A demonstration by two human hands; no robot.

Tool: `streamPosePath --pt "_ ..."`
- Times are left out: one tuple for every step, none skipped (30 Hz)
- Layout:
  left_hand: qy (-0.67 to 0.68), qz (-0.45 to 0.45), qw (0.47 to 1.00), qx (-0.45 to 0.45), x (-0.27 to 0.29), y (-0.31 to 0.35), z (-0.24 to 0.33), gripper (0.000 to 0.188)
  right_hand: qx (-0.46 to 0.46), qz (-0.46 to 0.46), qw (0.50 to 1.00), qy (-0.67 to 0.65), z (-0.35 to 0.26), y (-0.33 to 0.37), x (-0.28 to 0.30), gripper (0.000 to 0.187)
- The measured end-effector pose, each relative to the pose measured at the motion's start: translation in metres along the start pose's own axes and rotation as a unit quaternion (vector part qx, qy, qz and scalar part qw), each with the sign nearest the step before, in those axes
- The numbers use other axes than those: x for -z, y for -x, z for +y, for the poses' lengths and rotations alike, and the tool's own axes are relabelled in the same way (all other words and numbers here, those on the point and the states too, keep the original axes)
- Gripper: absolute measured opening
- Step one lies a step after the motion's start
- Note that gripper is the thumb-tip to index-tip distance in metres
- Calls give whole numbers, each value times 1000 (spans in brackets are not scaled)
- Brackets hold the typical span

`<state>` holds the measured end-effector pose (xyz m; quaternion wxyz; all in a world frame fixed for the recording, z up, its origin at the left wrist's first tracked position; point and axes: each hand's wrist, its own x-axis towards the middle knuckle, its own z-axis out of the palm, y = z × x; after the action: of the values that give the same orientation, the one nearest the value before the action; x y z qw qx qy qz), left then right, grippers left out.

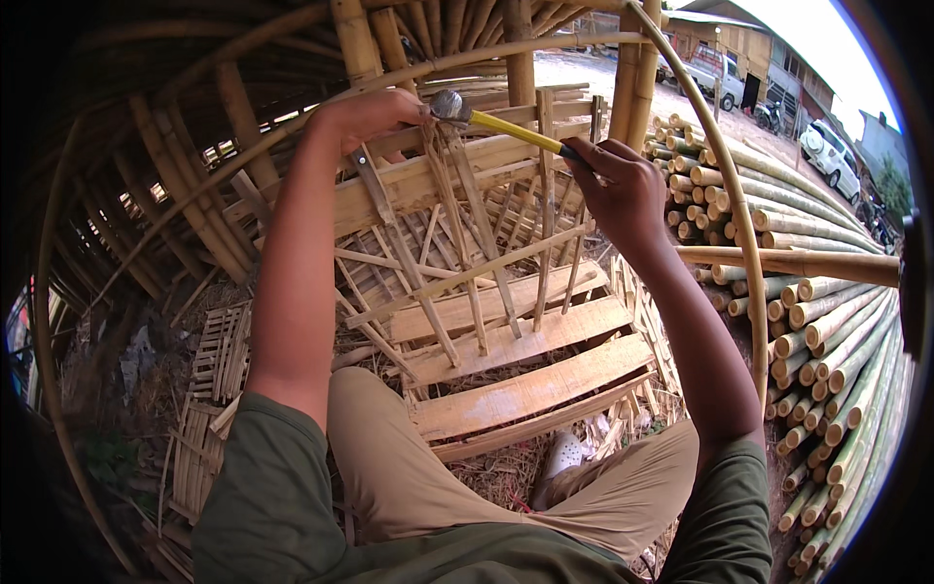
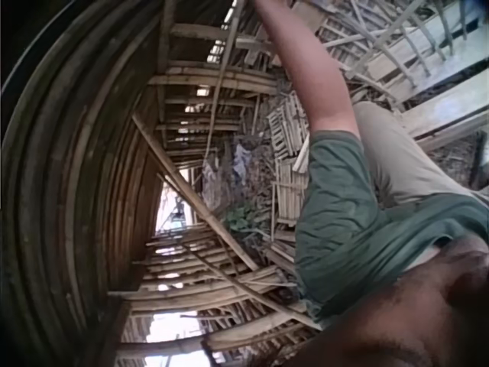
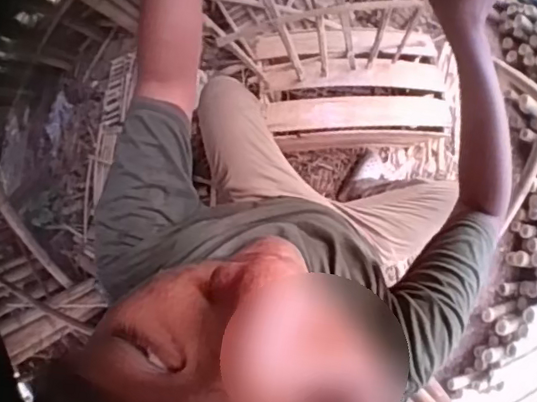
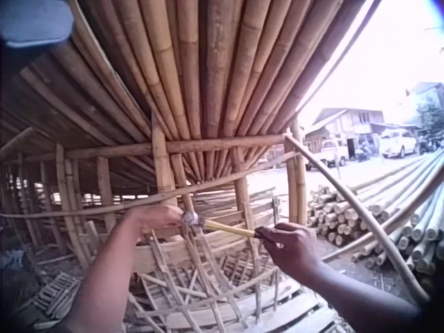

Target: The person aligns bamboo strips on a wooden base and fastens them together by driving nails with a hammer.

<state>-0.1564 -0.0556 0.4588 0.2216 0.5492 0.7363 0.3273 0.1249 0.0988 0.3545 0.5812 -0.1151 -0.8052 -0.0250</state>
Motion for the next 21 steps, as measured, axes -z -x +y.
streamPosePath --pt "1 -9 1000 4 1 0 1 44 -15 -10 1000 -19 2 -1 -2 22" --pt "0 -9 1000 5 1 0 1 44 -29 -20 999 -38 5 -1 -4 22" --pt "9 -1 1000 -2 0 1 0 46 -30 -20 999 -39 9 -2 -6 22" --pt "18 6 1000 -10 -3 3 3 48 -53 -34 995 -83 14 -2 -9 23" --pt "17 4 1000 -10 -7 3 6 48 -76 -48 988 -128 19 -2 -10 25" --pt "-15 29 999 6 -11 3 9 54 -78 -48 988 -127 23 -2 -9 25" --pt "-48 57 997 25 -13 6 13 60 -84 -56 987 -126 25 -2 -10 27" --pt "-50 58 997 27 -13 5 15 60 -89 -64 986 -126 27 -2 -10 28" --pt "-59 33 996 51 -12 5 17 67 -90 -64 986 -128 28 -1 -11 28" --pt "-69 8 995 74 -12 4 18 75 -110 -79 981 -142 29 1 -11 29" --pt "-70 9 995 75 -12 4 19 75 -130 -94 975 -155 29 2 -11 30" --pt "-80 12 993 80 -13 4 19 78 -130 -94 975 -156 28 4 -13 30" --pt "-91 15 992 85 -14 3 18 82 -154 -98 965 -186 28 7 -14 31" --pt "-92 14 992 84 -14 2 18 82 -178 -102 955 -215 27 8 -15 33" --pt "-81 8 992 91 -14 2 17 84 -179 -101 955 -215 27 8 -16 33" --pt "-71 1 993 98 -14 2 16 85 -178 -107 951 -230 27 8 -17 35" --pt "-72 0 993 99 -14 2 16 85 -178 -113 946 -245 27 8 -17 36" --pt "-69 -7 994 87 -13 3 16 84 -180 -113 946 -245 28 8 -18 36" --pt "-65 -13 995 76 -12 4 16 83 -169 -118 947 -247 30 7 -19 37" --pt "-66 -14 995 76 -11 2 13 83 -158 -124 947 -249 31 6 -20 38" --pt "-68 0 995 74 -10 0 9 81 -159 -123 947 -249 32 6 -22 38"
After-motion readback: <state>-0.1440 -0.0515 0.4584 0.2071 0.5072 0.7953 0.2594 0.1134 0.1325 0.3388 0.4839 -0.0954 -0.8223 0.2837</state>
